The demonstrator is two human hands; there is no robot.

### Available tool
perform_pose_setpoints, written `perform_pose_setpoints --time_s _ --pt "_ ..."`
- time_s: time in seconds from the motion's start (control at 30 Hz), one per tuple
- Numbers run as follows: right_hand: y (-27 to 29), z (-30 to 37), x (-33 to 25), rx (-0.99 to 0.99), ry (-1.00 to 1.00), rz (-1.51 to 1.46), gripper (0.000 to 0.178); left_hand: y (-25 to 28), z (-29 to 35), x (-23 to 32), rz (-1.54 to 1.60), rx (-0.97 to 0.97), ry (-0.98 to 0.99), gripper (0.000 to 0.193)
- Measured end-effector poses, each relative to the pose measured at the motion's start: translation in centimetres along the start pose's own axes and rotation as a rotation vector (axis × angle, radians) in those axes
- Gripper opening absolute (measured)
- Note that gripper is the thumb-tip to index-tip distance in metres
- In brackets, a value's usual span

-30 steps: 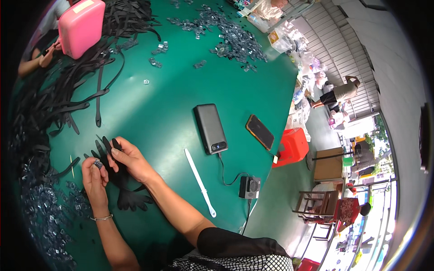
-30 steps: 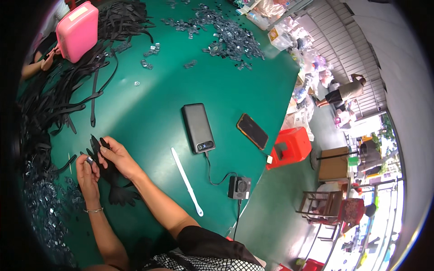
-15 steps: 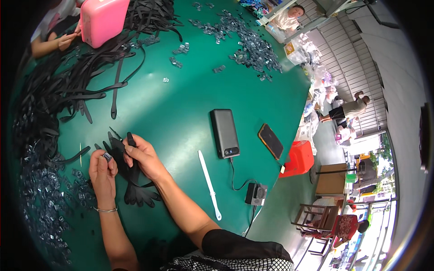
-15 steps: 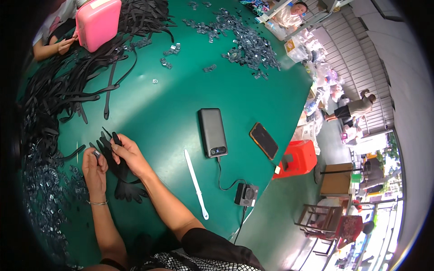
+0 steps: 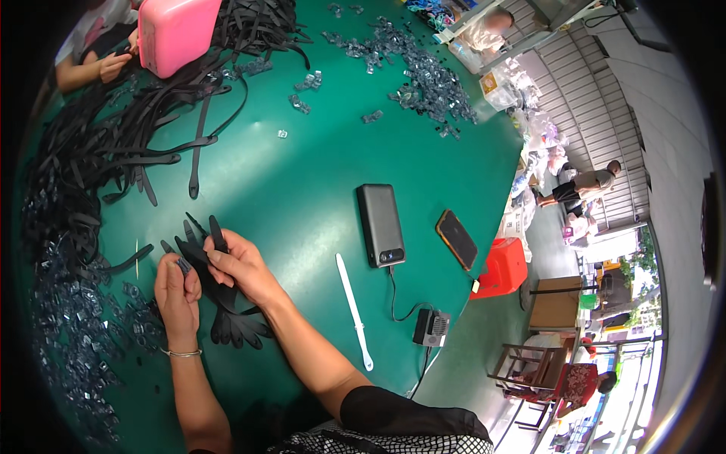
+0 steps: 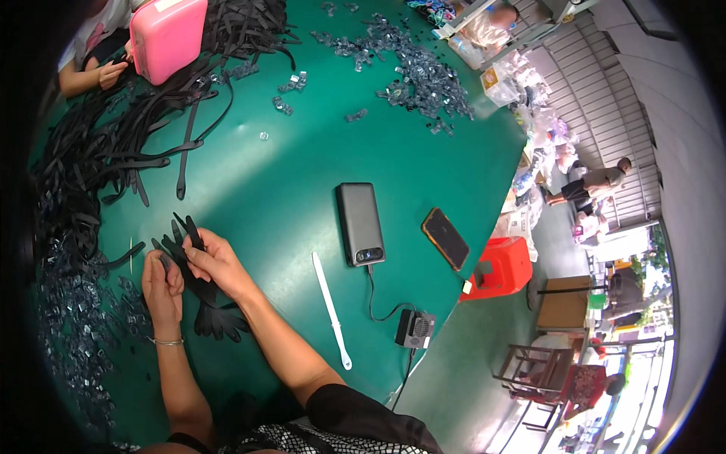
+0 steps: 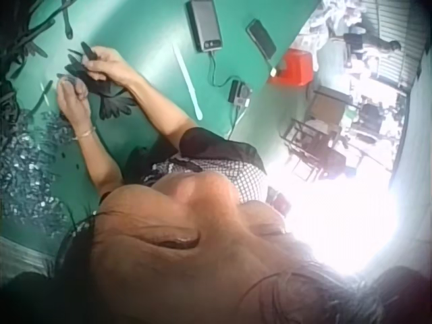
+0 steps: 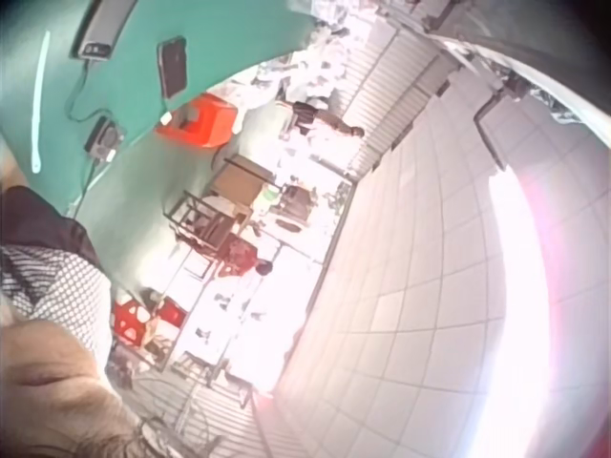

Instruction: Assembling plastic buckles onto black straps.

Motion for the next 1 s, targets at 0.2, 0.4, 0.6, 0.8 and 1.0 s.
perform_pose_setpoints --time_s 0.2,0.4,0.6,0.8,1.0 --pt "0.3 0.5 0.5 -0.036 -0.018 0.120 0.007 0.1 0.2 -0.9 0.031 0.019 0.032 0.025" --pt "-0.7 0.0 -0.3 -0.051 -0.032 0.175 0.007 0.5 0.0 -0.6 0.054 0.008 0.014 0.024" --pt "0.0 0.4 -0.1 -0.022 0.055 0.175 0.008 -0.8 0.4 -0.8 0.067 -0.076 0.058 0.027" --pt "0.7 1.0 0.1 -0.015 0.066 0.214 0.008 -1.2 0.8 -1.2 0.115 -0.105 0.061 0.027" --pt "-0.8 -0.3 0.0 -0.030 -0.004 0.310 0.009 0.6 0.1 -0.2 0.206 -0.121 0.039 0.025"
Point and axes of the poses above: each hand's wrist, its own z-axis away from the middle knuckle, its own y-axis out of the back of the hand, x = y × z, the point moved 9 cm from there along -z, towards the middle knuckle, and after that the axes turned 13 degrees about z, right-handed, at the moved point
